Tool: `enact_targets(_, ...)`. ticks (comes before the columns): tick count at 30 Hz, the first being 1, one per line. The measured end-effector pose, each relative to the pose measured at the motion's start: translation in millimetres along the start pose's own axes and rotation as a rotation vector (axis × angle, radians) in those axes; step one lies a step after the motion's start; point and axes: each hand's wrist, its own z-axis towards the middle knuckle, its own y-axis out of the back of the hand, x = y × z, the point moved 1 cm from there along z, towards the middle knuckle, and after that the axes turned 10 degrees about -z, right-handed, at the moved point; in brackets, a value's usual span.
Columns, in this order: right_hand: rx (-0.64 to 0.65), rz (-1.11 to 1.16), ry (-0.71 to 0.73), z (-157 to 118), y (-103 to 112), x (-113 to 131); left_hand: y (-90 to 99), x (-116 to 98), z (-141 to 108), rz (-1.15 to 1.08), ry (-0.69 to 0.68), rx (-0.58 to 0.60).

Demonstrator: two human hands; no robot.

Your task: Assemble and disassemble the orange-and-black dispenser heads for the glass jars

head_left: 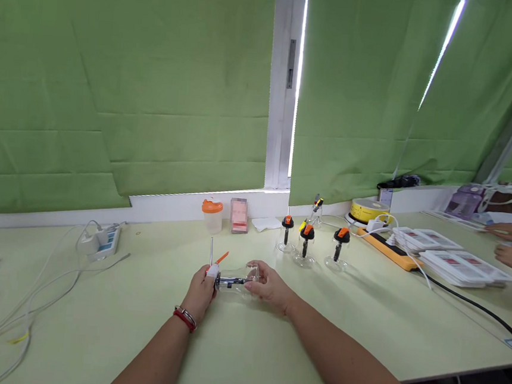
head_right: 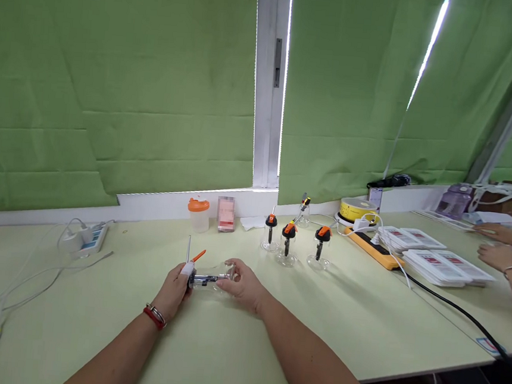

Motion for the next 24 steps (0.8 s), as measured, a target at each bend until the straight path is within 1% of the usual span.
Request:
enact_targets(3,-0.016,-0.258,0.236,-7,3,13,0.0,-1,1,-0.018,0.084,-0.016)
enact_targets(4,-0.018,-0.314,0.308,-8,4,15,0.4,-1,1,-0.023,0.097,-0.019)
enact_targets(5,-0.021,-0.331,0.348,-8,4,15,0.8,0,1,-0.026,0.093,-0.024)
enact_targets(6,-0.027,-0.306,0.347,-6,4,13,1.2,0,1,-0.026,0.081,-0.030)
enact_targets(7,-0.028,-0.248,0.302,-4,4,10,1.5,0,1,-0.023,0.068,-0.036)
enact_targets(9,-0.008,-0.081,0.131,1,5,1,1.8,2,1,-0.010,0.048,-0.040)
enact_targets(10,0.022,-0.014,0.051,4,5,-3,1.8,3,2,0.001,0.045,-0.040)
enact_targets(11,0.055,0.021,0.002,5,6,-6,1.7,4,2,0.011,0.044,-0.037)
enact_targets(12,0.085,0.016,-0.005,5,7,-8,1.7,5,3,0.018,0.044,-0.032)
enact_targets(13,0.097,-0.018,0.026,5,9,-8,1.6,7,4,0.025,0.042,-0.022)
enact_targets(15,0.068,-0.089,0.138,5,11,-6,1.6,9,6,0.028,0.039,-0.004)
enact_targets(16,0.043,-0.088,0.177,4,12,-6,1.7,10,7,0.026,0.039,0.002)
enact_targets(17,0.026,-0.055,0.183,5,12,-5,1.9,11,8,0.024,0.043,0.003)
enact_targets(18,0.016,-0.001,0.148,5,11,-6,2.2,12,8,0.023,0.049,-0.001)
enact_targets(20,0.033,0.092,0.007,6,8,-8,3.0,14,10,0.024,0.064,-0.012)
enact_targets(21,0.046,0.102,-0.048,7,8,-8,3.5,15,10,0.022,0.068,-0.015)
enact_targets(22,0.056,0.075,-0.063,6,7,-8,3.9,16,11,0.019,0.072,-0.016)
enact_targets(23,0.064,0.017,-0.028,5,8,-6,4.4,17,12,0.018,0.079,-0.017)
enact_targets(24,0.058,-0.060,0.054,4,9,-4,4.8,17,12,0.015,0.088,-0.018)
